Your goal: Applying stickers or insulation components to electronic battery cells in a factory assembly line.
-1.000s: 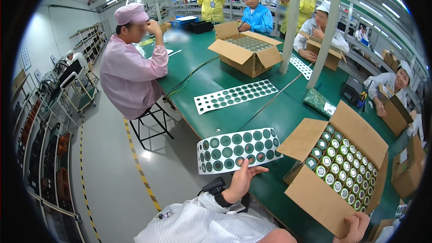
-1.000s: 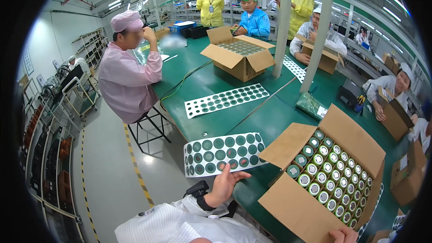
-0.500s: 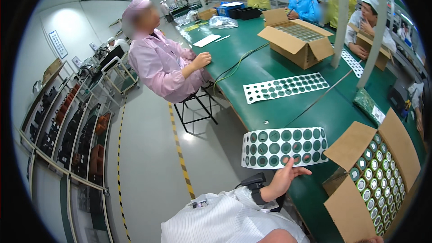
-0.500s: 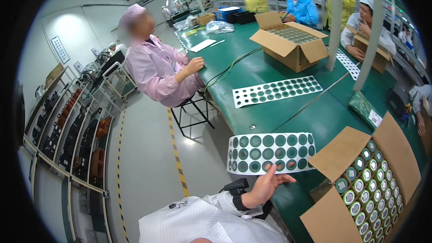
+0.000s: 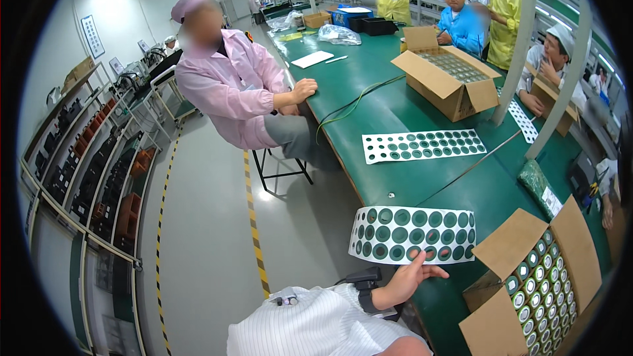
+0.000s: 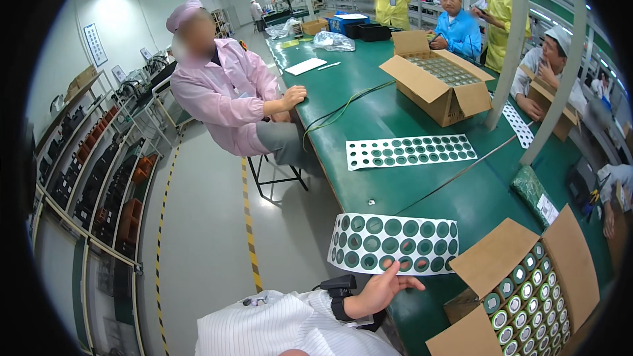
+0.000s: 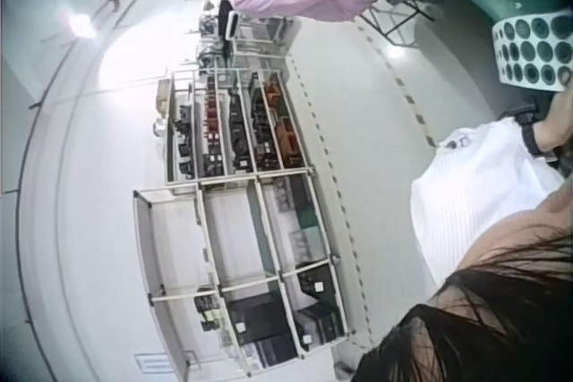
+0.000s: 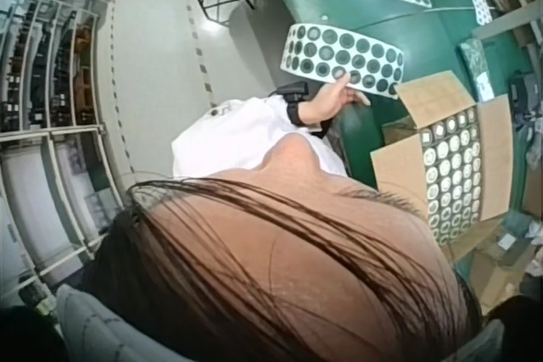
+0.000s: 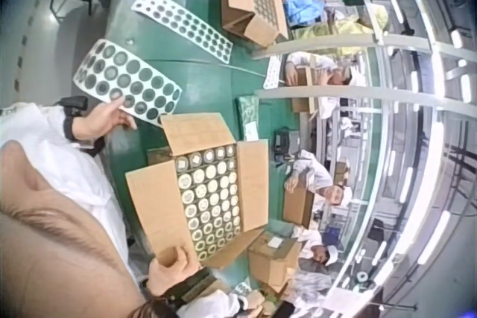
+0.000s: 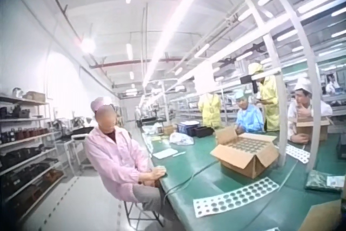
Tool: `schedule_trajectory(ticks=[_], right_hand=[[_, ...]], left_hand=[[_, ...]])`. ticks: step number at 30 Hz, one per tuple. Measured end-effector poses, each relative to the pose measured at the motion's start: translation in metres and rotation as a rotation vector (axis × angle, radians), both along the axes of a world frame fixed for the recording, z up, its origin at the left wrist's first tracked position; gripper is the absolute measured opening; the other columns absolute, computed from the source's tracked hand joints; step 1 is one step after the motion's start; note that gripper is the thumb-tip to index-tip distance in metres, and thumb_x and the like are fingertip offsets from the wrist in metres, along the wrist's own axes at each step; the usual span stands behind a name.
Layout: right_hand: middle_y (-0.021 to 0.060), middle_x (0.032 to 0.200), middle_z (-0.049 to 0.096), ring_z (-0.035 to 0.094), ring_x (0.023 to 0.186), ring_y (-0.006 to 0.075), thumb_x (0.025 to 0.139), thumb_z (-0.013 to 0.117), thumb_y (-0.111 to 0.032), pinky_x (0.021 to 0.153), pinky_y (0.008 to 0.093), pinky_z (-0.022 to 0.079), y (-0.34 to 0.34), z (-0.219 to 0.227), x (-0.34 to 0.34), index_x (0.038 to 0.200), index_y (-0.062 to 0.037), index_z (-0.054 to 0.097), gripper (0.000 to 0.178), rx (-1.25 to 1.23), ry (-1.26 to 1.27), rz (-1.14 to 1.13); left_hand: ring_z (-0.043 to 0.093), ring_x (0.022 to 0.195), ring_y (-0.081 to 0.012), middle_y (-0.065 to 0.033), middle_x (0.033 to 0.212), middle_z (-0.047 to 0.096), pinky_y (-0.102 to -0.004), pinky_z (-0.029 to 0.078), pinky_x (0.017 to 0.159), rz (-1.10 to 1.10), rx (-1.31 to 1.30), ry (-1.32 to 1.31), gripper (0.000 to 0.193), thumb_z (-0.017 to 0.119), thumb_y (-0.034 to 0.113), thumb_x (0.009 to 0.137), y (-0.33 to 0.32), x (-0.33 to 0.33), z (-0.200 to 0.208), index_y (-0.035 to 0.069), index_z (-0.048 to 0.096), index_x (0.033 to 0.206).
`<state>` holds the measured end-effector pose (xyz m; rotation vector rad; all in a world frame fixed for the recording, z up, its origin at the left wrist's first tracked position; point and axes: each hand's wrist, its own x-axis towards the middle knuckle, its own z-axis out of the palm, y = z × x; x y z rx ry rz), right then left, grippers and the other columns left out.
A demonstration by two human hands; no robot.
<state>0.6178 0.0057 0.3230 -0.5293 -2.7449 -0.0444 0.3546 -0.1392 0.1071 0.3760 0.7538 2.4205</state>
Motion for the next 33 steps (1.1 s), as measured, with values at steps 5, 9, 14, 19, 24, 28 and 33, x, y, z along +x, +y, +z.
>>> schedule_trajectory(ticks=[5,9,14,19,24,28,33], right_hand=[[0.0155,0.102,0.055,0.052,0.095,0.0352,0.061,0.057,-0.001,0.085,0.047,0.04,0.008,-0.031,0.001,0.094,-0.0061,0.055,0.034,0.111,0.123,0.057],[0.016,0.104,0.054,0.052,0.096,0.0349,0.067,0.067,-0.01,0.086,0.047,0.04,0.01,-0.049,0.007,0.094,-0.0059,0.055,0.03,0.218,0.163,-0.043],[0.0154,0.106,0.054,0.051,0.098,0.0335,0.07,0.072,-0.02,0.086,0.044,0.042,0.016,-0.061,0.006,0.095,-0.0073,0.056,0.033,0.214,0.291,-0.044],[0.0109,0.11,0.055,0.048,0.103,0.0316,0.072,0.067,-0.019,0.091,0.046,0.04,0.016,-0.071,0.015,0.1,-0.0109,0.057,0.03,0.259,0.242,-0.107],[0.0144,0.102,0.057,0.054,0.094,0.0313,0.073,0.062,-0.012,0.084,0.0436,0.043,0.023,-0.078,0.019,0.106,-0.0139,0.062,0.033,0.276,0.446,-0.117],[0.0114,0.105,0.052,0.049,0.098,0.0323,0.058,0.062,-0.006,0.086,0.0458,0.039,0.037,-0.118,0.021,0.093,-0.01,0.058,0.035,0.193,0.501,-0.107],[0.0052,0.103,0.05,0.047,0.096,0.0258,0.053,0.064,-0.006,0.081,0.0409,0.035,0.037,-0.133,0.03,0.1,-0.0156,0.061,0.047,0.155,0.547,-0.198]], left_hand=[[0.057,0.097,-0.0285,-0.0127,0.12,0.05,-0.0407,0.042,0.089,0.051,-0.031,-0.03,0.035,0.025,0.028,0.101,-0.004,-0.002,0.0,0.003,0.039,0.12],[0.058,0.097,-0.0271,-0.0128,0.116,0.052,-0.0396,0.042,0.091,0.073,-0.03,-0.019,0.038,0.025,0.03,0.1,0.001,-0.004,0.002,0.001,0.04,0.12],[0.059,0.097,-0.0272,-0.0147,0.11,0.056,-0.0396,0.042,0.092,0.084,-0.102,-0.042,0.043,0.024,0.032,0.1,-0.005,-0.003,0.009,-0.003,0.041,0.119],[0.059,0.096,-0.0268,-0.0159,0.112,0.055,-0.0391,0.043,0.091,0.183,-0.128,0.068,0.046,0.022,0.033,0.1,-0.011,-0.01,0.012,-0.005,0.04,0.12],[0.06,0.091,-0.0314,-0.0174,0.114,0.055,-0.0418,0.045,0.086,0.259,-0.167,0.207,0.043,0.027,0.033,0.1,0.003,-0.019,0.043,-0.003,0.039,0.119],[0.061,0.089,-0.03,-0.0233,0.096,0.062,-0.0381,0.044,0.087,0.3,-0.202,0.339,0.051,0.025,0.038,0.099,0.0,-0.038,0.055,-0.008,0.044,0.112],[0.06,0.091,-0.032,-0.0256,0.094,0.062,-0.0404,0.045,0.087,0.25,-0.124,0.484,0.054,0.025,0.038,0.099,0.032,-0.047,0.118,-0.01,0.047,0.105]])
